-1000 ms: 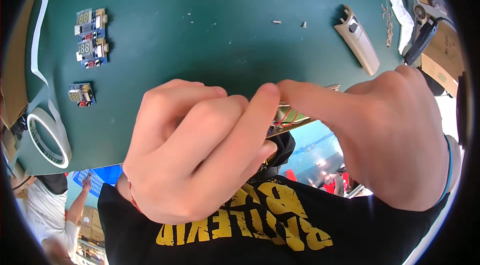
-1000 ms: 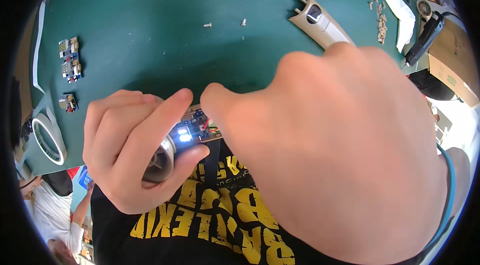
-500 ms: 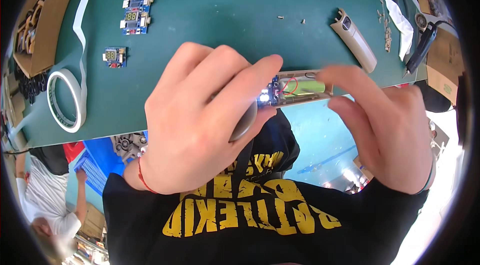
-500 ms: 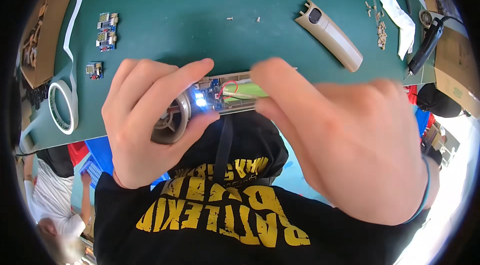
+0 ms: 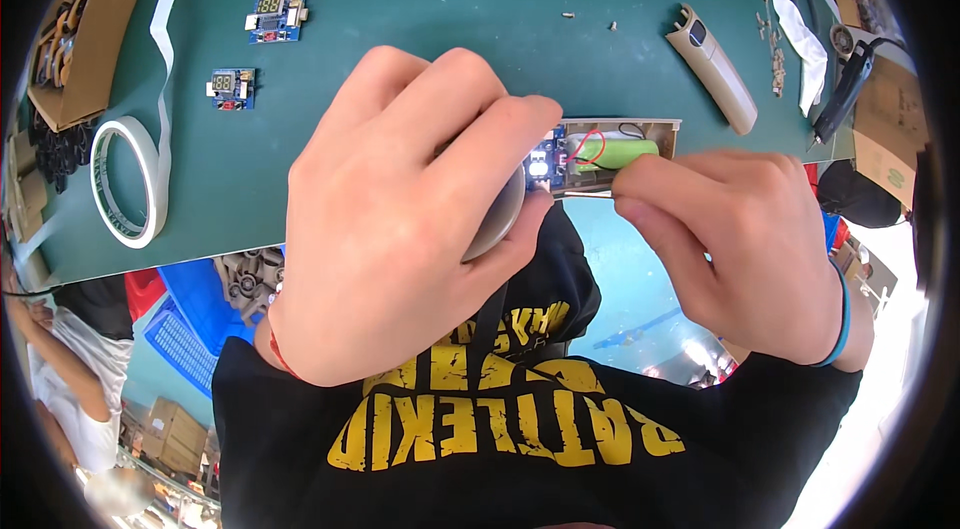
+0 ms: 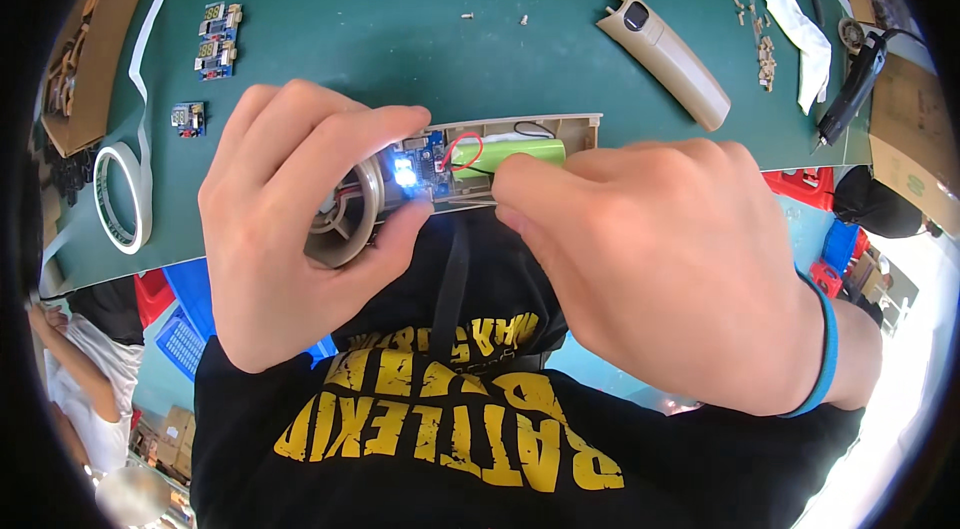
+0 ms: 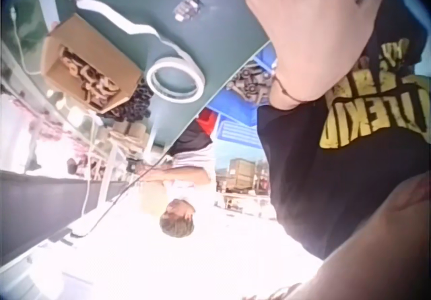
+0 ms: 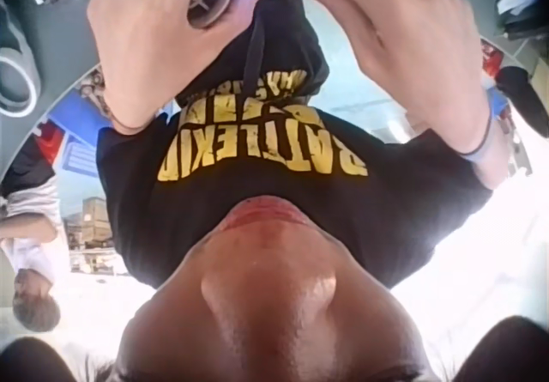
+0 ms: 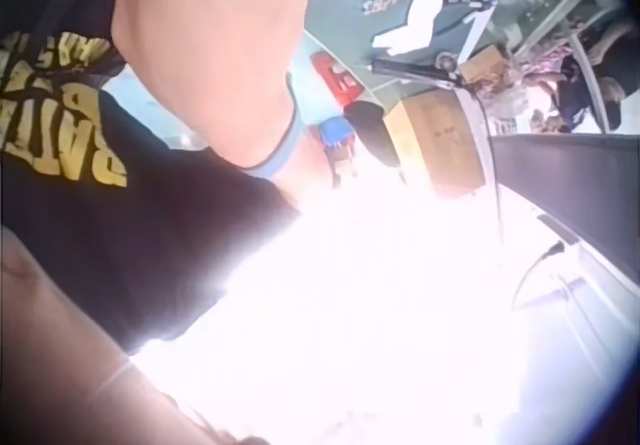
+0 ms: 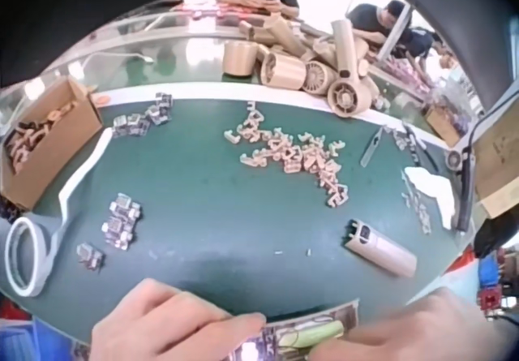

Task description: Assembling handheld electronic fans by installing circuit boards and using an electric screwdriver.

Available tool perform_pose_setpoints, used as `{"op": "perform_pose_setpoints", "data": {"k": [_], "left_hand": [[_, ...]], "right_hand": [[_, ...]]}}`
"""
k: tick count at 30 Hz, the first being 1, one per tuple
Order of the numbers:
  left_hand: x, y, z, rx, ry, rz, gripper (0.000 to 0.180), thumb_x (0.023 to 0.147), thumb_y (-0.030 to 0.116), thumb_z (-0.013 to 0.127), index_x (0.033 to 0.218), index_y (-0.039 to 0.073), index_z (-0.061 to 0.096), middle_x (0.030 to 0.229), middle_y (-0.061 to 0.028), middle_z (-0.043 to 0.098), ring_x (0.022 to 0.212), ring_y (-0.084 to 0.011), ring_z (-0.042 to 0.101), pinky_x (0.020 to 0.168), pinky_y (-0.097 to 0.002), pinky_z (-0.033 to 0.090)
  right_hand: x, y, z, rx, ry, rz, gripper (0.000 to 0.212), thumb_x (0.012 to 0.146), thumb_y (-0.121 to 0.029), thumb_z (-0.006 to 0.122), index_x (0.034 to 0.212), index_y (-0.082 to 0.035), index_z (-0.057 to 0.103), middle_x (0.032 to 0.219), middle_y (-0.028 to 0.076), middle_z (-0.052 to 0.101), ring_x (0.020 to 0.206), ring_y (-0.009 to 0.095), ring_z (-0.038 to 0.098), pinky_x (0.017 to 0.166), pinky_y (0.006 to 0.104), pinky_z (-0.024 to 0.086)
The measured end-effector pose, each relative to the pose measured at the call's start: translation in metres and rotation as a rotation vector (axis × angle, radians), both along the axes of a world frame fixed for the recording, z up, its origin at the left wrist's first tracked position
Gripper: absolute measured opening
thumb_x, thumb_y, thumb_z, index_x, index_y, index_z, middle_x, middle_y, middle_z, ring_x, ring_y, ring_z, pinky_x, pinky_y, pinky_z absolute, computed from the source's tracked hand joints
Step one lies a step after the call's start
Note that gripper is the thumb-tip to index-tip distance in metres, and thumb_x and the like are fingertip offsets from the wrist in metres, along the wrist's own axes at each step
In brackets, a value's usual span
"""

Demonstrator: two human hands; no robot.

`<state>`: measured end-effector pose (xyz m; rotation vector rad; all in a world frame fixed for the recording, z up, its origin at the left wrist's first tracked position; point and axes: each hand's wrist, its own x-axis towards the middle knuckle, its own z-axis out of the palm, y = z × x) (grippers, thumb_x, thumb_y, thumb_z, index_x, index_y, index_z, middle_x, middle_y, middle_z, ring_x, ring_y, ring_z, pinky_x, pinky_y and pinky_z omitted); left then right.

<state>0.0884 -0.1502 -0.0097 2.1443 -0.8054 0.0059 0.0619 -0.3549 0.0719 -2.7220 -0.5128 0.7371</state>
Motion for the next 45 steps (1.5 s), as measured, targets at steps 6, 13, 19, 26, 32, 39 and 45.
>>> {"op": "perform_pose_setpoints", "data": {"k": [6,13,19,26,32,39,45], "left_hand": [[-0.002,0.000,-0.005,-0.024,-0.013,0.015,0.045,0.054,0.002,0.076,0.098,0.010,0.069,0.085,-0.0046,0.060,0.077,-0.0249,0.055,0.065,-0.0332,0.047],[-0.002,-0.004,-0.007,-0.047,0.004,0.025,0.047,0.051,0.000,0.077,0.096,0.010,0.070,0.083,-0.0034,0.061,0.076,-0.0234,0.055,0.063,-0.0318,0.046],[-0.003,-0.005,-0.007,-0.072,0.003,0.069,0.049,0.047,0.001,0.077,0.094,0.010,0.071,0.081,-0.0033,0.061,0.074,-0.0228,0.054,0.061,-0.0309,0.045],[-0.005,-0.010,-0.008,-0.078,-0.071,0.063,0.050,0.047,0.002,0.078,0.095,0.011,0.071,0.082,-0.0029,0.061,0.074,-0.0235,0.054,0.062,-0.0309,0.046],[-0.009,0.002,-0.003,-0.021,0.042,0.057,0.049,0.052,-0.002,0.079,0.098,0.012,0.069,0.091,-0.0035,0.060,0.082,-0.0254,0.056,0.069,-0.0339,0.047],[-0.009,0.000,-0.002,0.064,-0.067,0.014,0.042,0.058,-0.006,0.075,0.097,0.010,0.068,0.093,-0.0063,0.061,0.087,-0.0254,0.059,0.073,-0.0323,0.049],[-0.004,-0.008,0.014,0.071,0.031,-0.062,0.035,0.063,-0.003,0.073,0.096,0.009,0.067,0.091,-0.0077,0.061,0.086,-0.0250,0.061,0.074,-0.0317,0.050]], "right_hand": [[0.004,0.002,0.000,-0.048,0.058,0.023,0.006,0.083,-0.003,0.064,0.081,-0.006,0.059,0.060,0.011,0.056,0.051,0.032,0.054,0.044,0.0380,0.037],[0.007,0.009,0.006,-0.180,0.045,0.153,0.011,0.077,-0.002,0.066,0.085,-0.007,0.060,0.057,0.009,0.052,0.049,0.029,0.053,0.043,0.0372,0.036],[-0.012,0.042,0.011,-0.708,-0.264,0.491,0.013,0.080,-0.002,0.061,0.092,-0.007,0.060,0.060,0.000,0.032,0.047,0.010,0.037,0.040,0.0265,0.026],[-0.030,0.059,-0.005,-0.912,-0.466,0.486,0.004,0.085,-0.003,0.059,0.085,-0.007,0.062,0.060,0.000,0.029,0.049,0.009,0.033,0.041,0.0252,0.023],[-0.021,0.020,0.005,-0.502,-0.257,0.320,0.028,0.077,-0.003,0.068,0.103,-0.007,0.060,0.063,0.005,0.046,0.052,0.017,0.052,0.043,0.0278,0.038],[-0.077,-0.037,-0.022,0.710,-0.297,-0.580,0.024,0.096,-0.001,0.039,0.117,0.004,0.049,0.078,0.008,0.055,0.052,0.011,0.047,0.050,0.0219,0.037],[-0.091,-0.079,-0.076,1.989,0.173,-0.706,0.056,0.094,-0.006,0.046,0.145,0.003,0.027,0.132,0.021,0.052,0.119,0.027,0.056,0.094,0.0317,0.045]]}}
